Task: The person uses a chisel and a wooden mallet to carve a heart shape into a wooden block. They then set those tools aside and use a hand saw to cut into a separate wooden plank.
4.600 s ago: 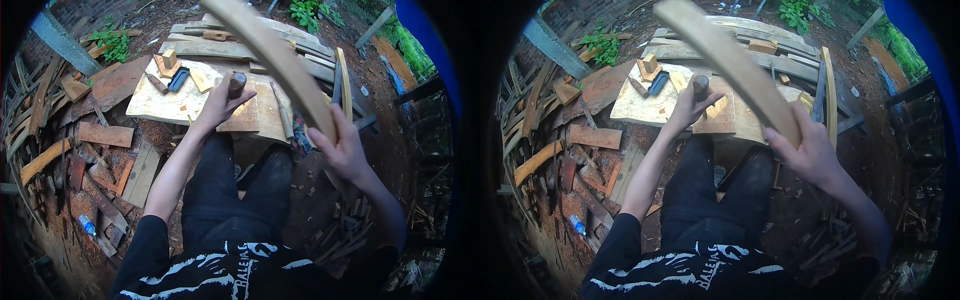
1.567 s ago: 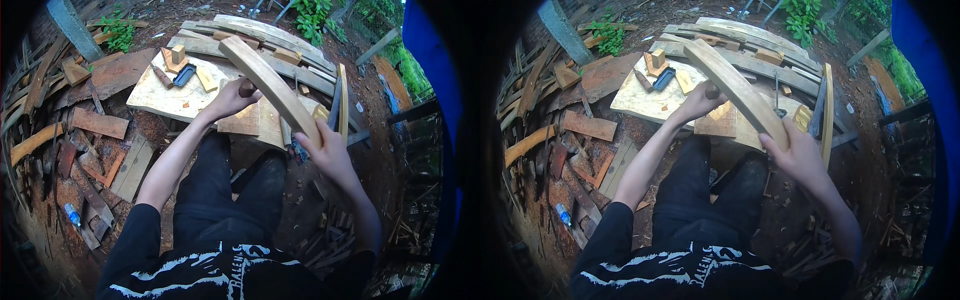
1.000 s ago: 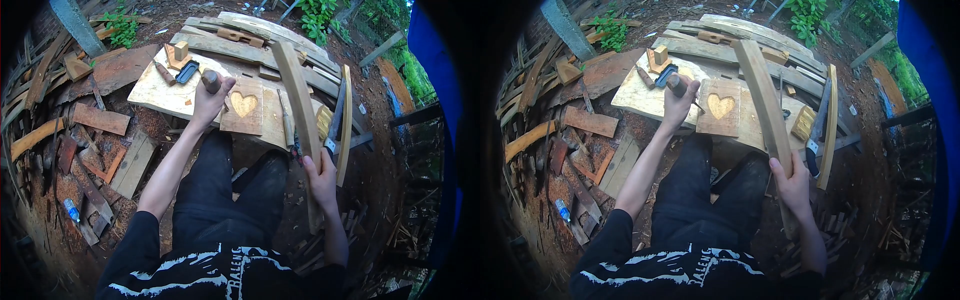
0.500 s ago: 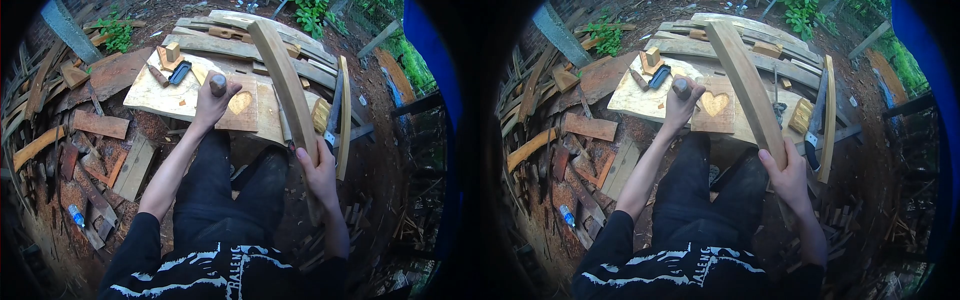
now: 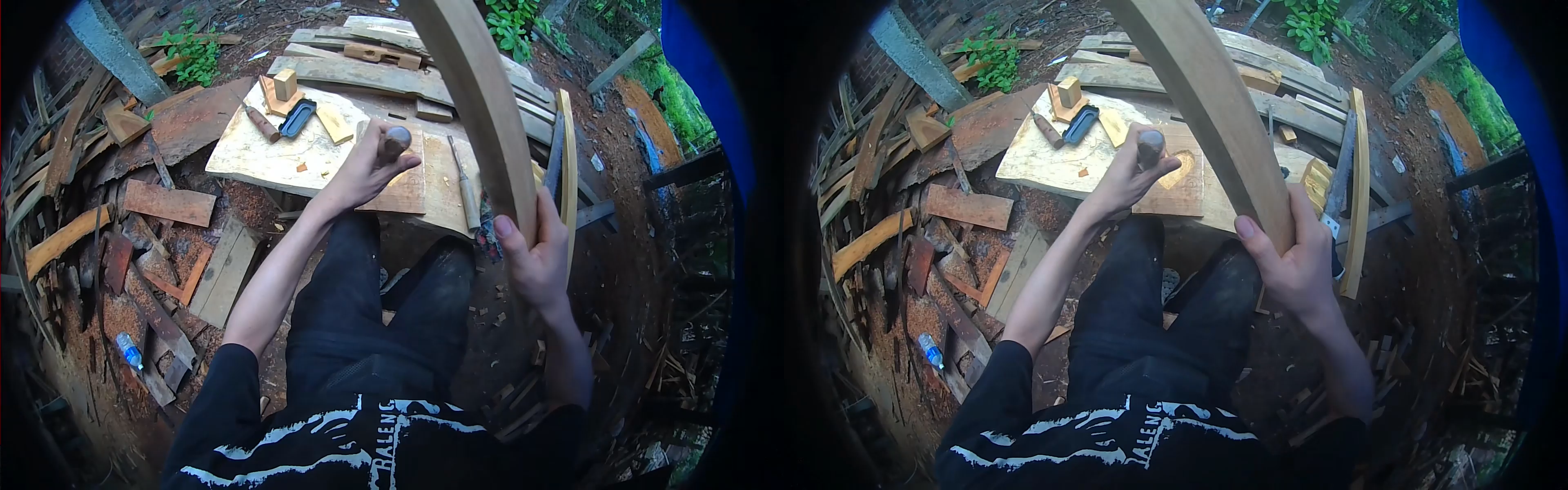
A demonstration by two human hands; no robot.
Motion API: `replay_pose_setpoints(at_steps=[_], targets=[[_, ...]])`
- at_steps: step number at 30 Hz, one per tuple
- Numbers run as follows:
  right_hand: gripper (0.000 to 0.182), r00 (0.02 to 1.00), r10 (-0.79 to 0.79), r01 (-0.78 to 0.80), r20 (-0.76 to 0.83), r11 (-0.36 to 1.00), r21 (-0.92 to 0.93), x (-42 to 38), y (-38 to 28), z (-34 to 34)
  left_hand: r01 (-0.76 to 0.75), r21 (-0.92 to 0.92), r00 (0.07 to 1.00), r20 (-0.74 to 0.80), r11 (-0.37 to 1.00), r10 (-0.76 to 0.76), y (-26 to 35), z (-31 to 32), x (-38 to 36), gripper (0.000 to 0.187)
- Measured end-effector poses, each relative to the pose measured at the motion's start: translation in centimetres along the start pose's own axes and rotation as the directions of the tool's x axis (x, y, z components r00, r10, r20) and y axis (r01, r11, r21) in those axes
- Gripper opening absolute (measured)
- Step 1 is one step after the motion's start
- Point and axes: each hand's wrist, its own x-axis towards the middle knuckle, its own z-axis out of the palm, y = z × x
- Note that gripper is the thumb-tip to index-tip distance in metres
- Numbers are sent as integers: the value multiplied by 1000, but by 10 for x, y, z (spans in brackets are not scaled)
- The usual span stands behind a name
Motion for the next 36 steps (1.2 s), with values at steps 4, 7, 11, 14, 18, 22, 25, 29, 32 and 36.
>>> replay_pose_setpoints(at_steps=[4, 7, 11, 14, 18, 22, 25, 29, 32, 36], targets=[[55, 953, 65, 80, 296, 888, -454, 12, 1, -13, -51, -265, 999, 1, 963, 53, -4, 6, 4, 44], [55, 959, 52, 68, 279, 913, -403, 11, -1, -24, -97, -111, 988, 110, 989, 109, -12, 2, 9, 43], [55, 992, 7, 14, 129, 986, -165, 6, -7, -18, 135, -86, 984, 131, 987, -123, -3, -7, 12, 49], [55, 930, 215, -69, 300, 900, -431, 10, -8, -22, -25, -139, 992, 117, 990, 41, -6, -6, 15, 45], [55, 987, 60, -21, 150, 969, -248, 3, 11, -6, 228, -160, 964, 178, 960, -200, 7, -13, 16, 60], [52, 956, 164, -52, 244, 912, -407, 7, 9, -14, 0, -131, 999, 44, 991, 5, 5, -7, 14, 58], [52, 985, 74, -14, 159, 937, -350, 5, 3, -16, 104, -154, 989, 117, 983, -86, 6, -8, 18, 57], [51, 998, 19, -8, 56, 980, -198, -4, 12, -7, 158, -76, 977, 156, 984, -145, 17, -10, 19, 50], [51, 987, 98, -66, 124, 968, -240, -7, 14, -8, 112, -125, 977, 193, 986, -87, 6, -9, 14, 44], [54, 989, 92, -68, 113, 977, -201, -16, 19, -4, 51, -135, 997, 66, 990, -43, -5, -7, 3, 54]])
